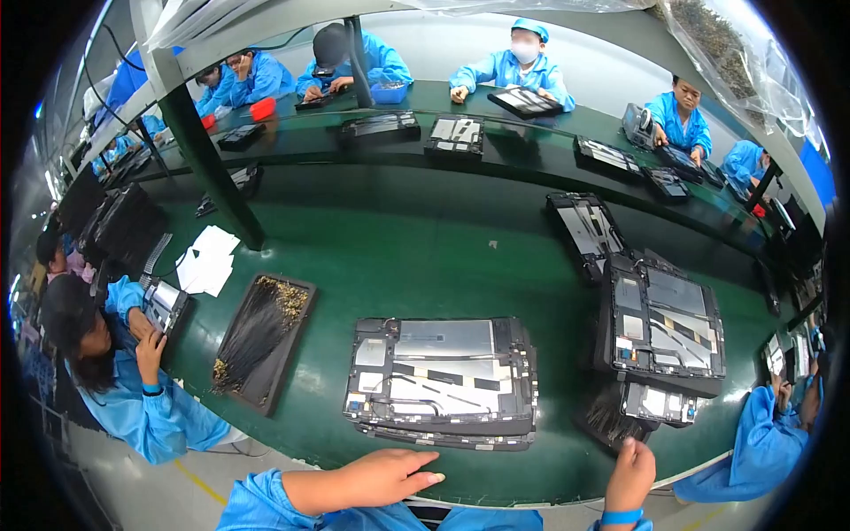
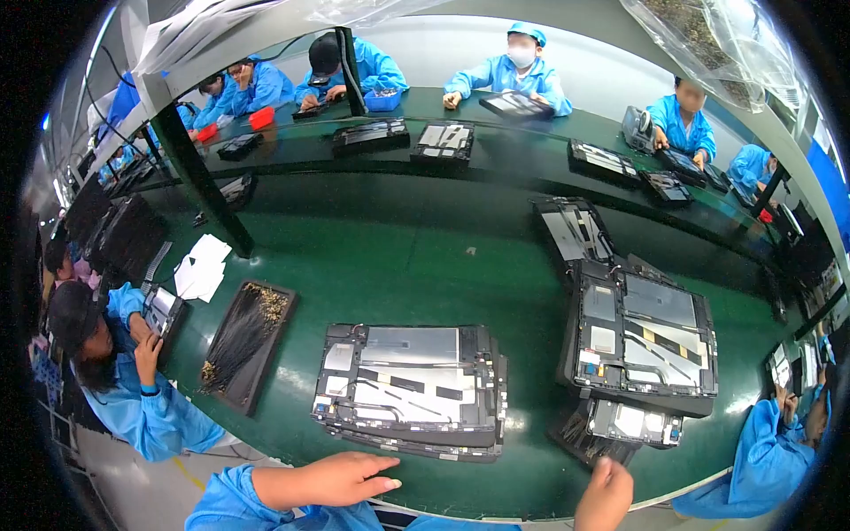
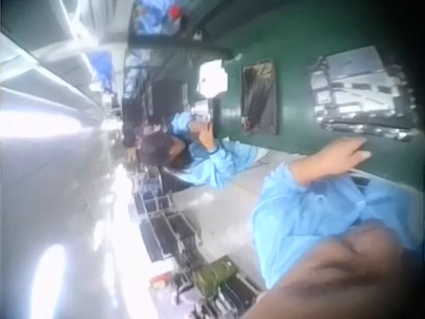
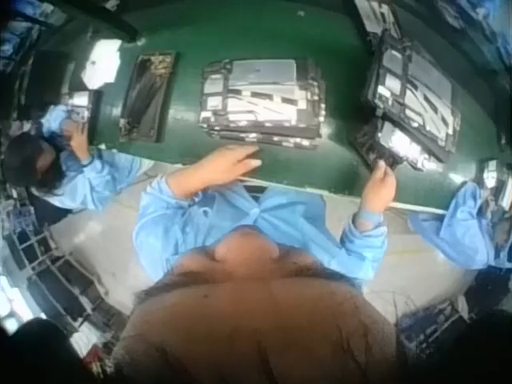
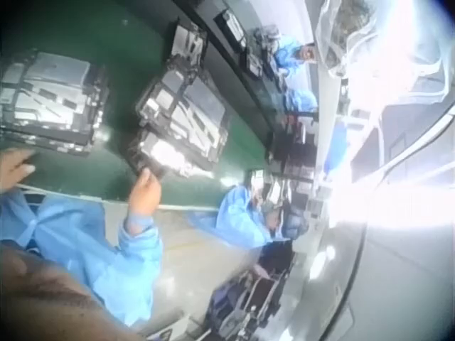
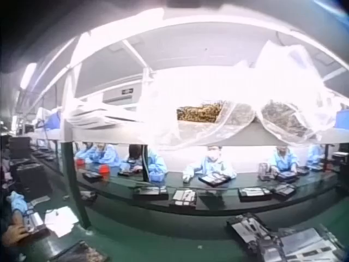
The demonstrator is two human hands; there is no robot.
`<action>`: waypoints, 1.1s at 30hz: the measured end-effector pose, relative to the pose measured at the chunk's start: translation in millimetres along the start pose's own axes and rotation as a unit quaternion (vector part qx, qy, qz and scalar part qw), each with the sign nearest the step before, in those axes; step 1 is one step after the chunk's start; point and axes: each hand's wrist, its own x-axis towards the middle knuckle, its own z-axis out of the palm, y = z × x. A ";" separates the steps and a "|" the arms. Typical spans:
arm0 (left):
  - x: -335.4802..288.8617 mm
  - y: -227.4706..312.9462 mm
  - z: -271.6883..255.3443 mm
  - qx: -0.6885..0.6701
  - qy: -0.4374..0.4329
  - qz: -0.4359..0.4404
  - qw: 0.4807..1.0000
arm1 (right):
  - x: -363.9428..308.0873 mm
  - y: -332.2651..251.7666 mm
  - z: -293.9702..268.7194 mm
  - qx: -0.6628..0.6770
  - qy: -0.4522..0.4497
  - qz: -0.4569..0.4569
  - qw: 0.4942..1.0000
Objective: The person assembles electronics by taking device chassis from an upper shelf, picking wires from a tray, routing and pressing the wires into the chassis by hand, and stacking the assembled units on the table.
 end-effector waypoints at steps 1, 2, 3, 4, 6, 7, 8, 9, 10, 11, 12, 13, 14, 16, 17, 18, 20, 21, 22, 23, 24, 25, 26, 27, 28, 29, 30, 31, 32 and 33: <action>-0.7 4.7 3.1 0.033 0.036 0.064 0.997 | -11.3 -5.6 -7.5 -0.048 -0.034 -0.062 0.996; -1.4 10.2 6.1 0.067 0.071 0.127 0.987 | -25.4 -13.0 -18.3 -0.096 -0.068 -0.123 0.985; -4.7 11.8 4.9 0.067 0.071 0.121 0.988 | -35.9 -49.9 -34.4 -0.003 -0.204 -0.171 0.964; -8.8 15.8 2.8 0.149 0.175 0.247 0.941 | -45.3 -69.2 -34.1 -0.003 -0.268 -0.239 0.933; -18.2 49.6 -1.0 0.247 0.327 0.417 0.812 | -57.8 -81.3 -28.4 0.098 -0.392 -0.278 0.871; -15.2 50.5 4.3 0.244 0.323 0.418 0.813 | -57.9 -83.1 -20.8 0.139 -0.455 -0.304 0.825; -15.2 48.1 7.8 0.267 0.296 0.409 0.821 | -60.5 -94.0 -15.0 0.125 -0.517 -0.316 0.785; -14.2 45.9 10.1 0.290 0.269 0.400 0.827 | -61.5 -93.6 -4.5 0.138 -0.569 -0.325 0.742; -15.8 48.0 6.3 0.286 0.251 0.387 0.840 | -58.3 -98.2 0.2 0.098 -0.610 -0.301 0.726; -14.2 42.1 5.7 0.279 0.243 0.391 0.843 | -53.3 -102.3 3.9 0.059 -0.649 -0.275 0.707; -13.5 34.1 4.2 0.287 0.234 0.399 0.839 | -53.0 -100.2 7.4 0.056 -0.649 -0.264 0.711; -12.0 29.7 4.4 0.295 0.226 0.407 0.834 | -52.5 -96.9 11.3 0.064 -0.673 -0.269 0.686; -11.2 30.2 5.9 0.289 0.248 0.410 0.829 | -52.2 -93.5 14.3 0.072 -0.696 -0.275 0.660; -11.0 29.8 5.2 0.284 0.261 0.395 0.834 | -49.8 -87.1 20.1 0.085 -0.716 -0.246 0.647; -11.6 30.3 4.0 0.290 0.279 0.377 0.834 | -48.5 -84.3 20.8 0.100 -0.734 -0.229 0.632; -11.1 32.6 1.7 0.290 0.282 0.367 0.838 | -45.9 -81.9 20.1 0.114 -0.726 -0.220 0.641; -8.6 31.8 0.8 0.290 0.275 0.365 0.841 | -39.2 -82.8 19.8 0.130 -0.728 -0.194 0.645; -8.4 30.5 0.6 0.297 0.274 0.360 0.841 | -37.4 -84.0 19.9 0.148 -0.729 -0.179 0.644; -7.1 29.6 -0.6 0.300 0.271 0.349 0.845 | -37.3 -86.2 19.3 0.152 -0.703 -0.157 0.677; -5.0 29.5 -0.8 0.297 0.269 0.348 0.848 | -36.4 -85.5 20.5 0.151 -0.705 -0.152 0.676; -3.8 29.8 -1.4 0.287 0.282 0.335 0.852 | -35.0 -85.4 22.4 0.151 -0.696 -0.139 0.688; -2.8 29.6 -1.6 0.276 0.295 0.322 0.856 | -34.0 -85.0 25.0 0.150 -0.687 -0.127 0.699; -0.7 29.6 -0.4 0.236 0.304 0.317 0.867 | -35.6 -81.8 29.5 0.172 -0.684 -0.112 0.700; 3.1 30.4 0.5 0.233 0.304 0.317 0.868 | -35.4 -82.6 32.1 0.170 -0.685 -0.111 0.700; 7.7 31.5 0.4 0.209 0.290 0.336 0.871 | -34.8 -85.5 34.6 0.183 -0.685 -0.117 0.696; 12.3 32.0 1.2 0.185 0.275 0.356 0.874 | -33.9 -88.9 36.1 0.197 -0.684 -0.122 0.692; 15.6 30.7 3.4 0.184 0.278 0.352 0.875 | -32.2 -93.8 37.9 0.194 -0.687 -0.124 0.689; 19.5 29.1 5.8 0.175 0.307 0.356 0.865 | -30.0 -99.2 39.2 0.198 -0.718 -0.054 0.665; 23.5 28.1 8.0 0.166 0.336 0.359 0.855 | -28.9 -103.4 40.6 0.201 -0.743 0.016 0.638; 28.6 28.6 9.6 0.164 0.336 0.357 0.856 | -29.1 -103.1 45.0 0.199 -0.744 0.017 0.637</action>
